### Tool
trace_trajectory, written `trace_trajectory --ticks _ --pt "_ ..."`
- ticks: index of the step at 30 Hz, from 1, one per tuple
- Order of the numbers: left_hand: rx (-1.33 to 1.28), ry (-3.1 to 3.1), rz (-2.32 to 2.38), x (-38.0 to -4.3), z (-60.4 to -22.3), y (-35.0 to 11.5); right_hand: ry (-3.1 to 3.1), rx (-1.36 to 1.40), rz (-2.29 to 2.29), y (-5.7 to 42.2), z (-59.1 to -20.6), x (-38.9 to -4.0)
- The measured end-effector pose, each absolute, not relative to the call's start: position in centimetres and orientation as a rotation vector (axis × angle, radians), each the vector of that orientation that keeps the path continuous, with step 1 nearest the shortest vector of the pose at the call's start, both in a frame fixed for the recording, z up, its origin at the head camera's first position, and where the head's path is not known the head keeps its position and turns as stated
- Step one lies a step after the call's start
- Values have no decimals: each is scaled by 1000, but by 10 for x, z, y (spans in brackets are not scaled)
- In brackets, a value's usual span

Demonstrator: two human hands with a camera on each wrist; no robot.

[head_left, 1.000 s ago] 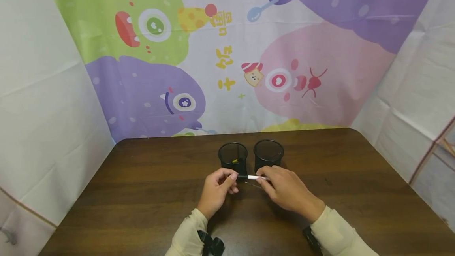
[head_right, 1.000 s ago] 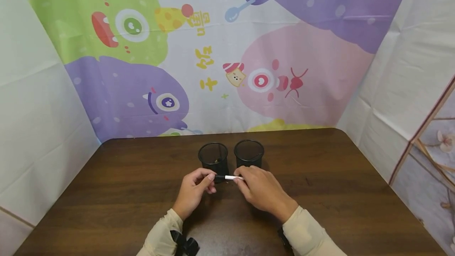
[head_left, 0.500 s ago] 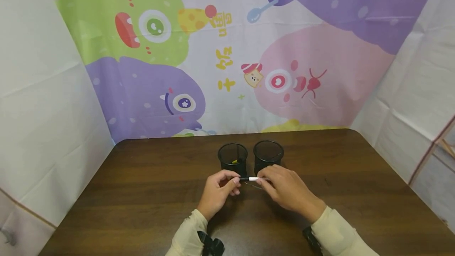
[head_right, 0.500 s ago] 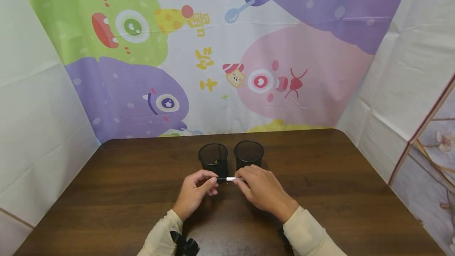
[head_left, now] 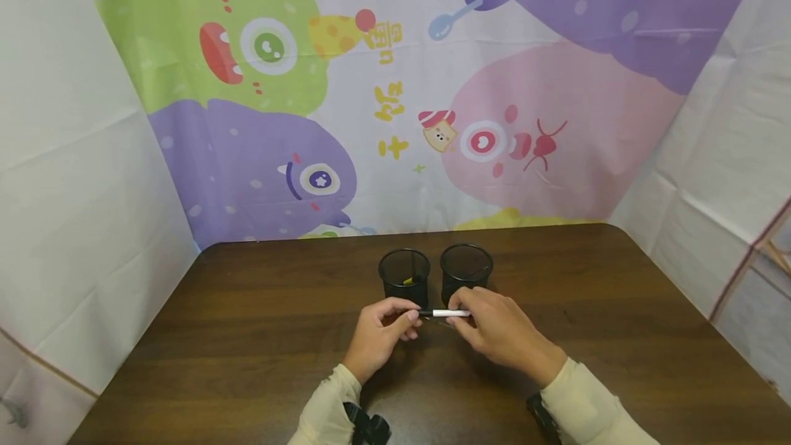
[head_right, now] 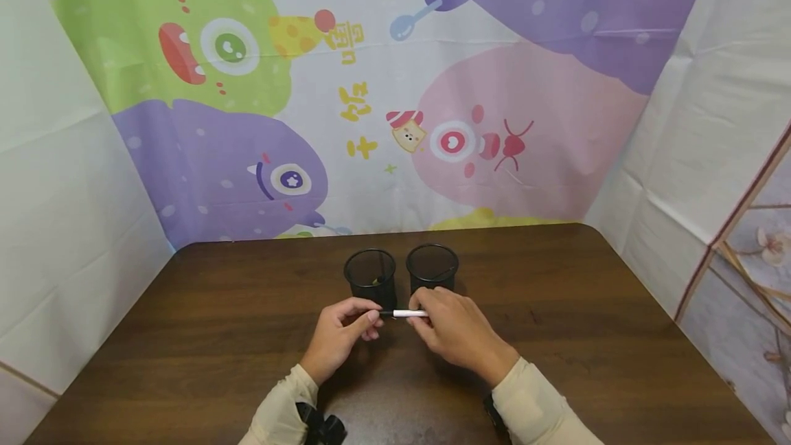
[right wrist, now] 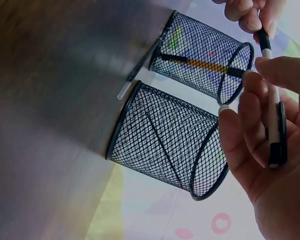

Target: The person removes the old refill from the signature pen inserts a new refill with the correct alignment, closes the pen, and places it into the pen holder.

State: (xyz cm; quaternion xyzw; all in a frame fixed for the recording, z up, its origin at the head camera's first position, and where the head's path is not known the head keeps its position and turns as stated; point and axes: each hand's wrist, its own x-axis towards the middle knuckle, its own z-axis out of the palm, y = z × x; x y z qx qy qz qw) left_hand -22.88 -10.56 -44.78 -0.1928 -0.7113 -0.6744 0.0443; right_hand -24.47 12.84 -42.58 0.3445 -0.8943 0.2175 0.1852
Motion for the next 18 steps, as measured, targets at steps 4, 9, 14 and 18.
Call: trace_trajectory --ticks 4,9,14,18 --pt "-579 -2182 -2068 -237 -462 -107 -2526 970 601 127 -425 -244" --pt "-592 -2165 -2068 -244 -473 -108 -2535 986 585 127 -424 -245" --pt "-614 -2153 -2079 -244 -474 -109 -2534 1019 573 128 -424 -245" --pt "-610 -2153 -2090 -244 -473 -109 -2532 1034 578 128 -425 -244"
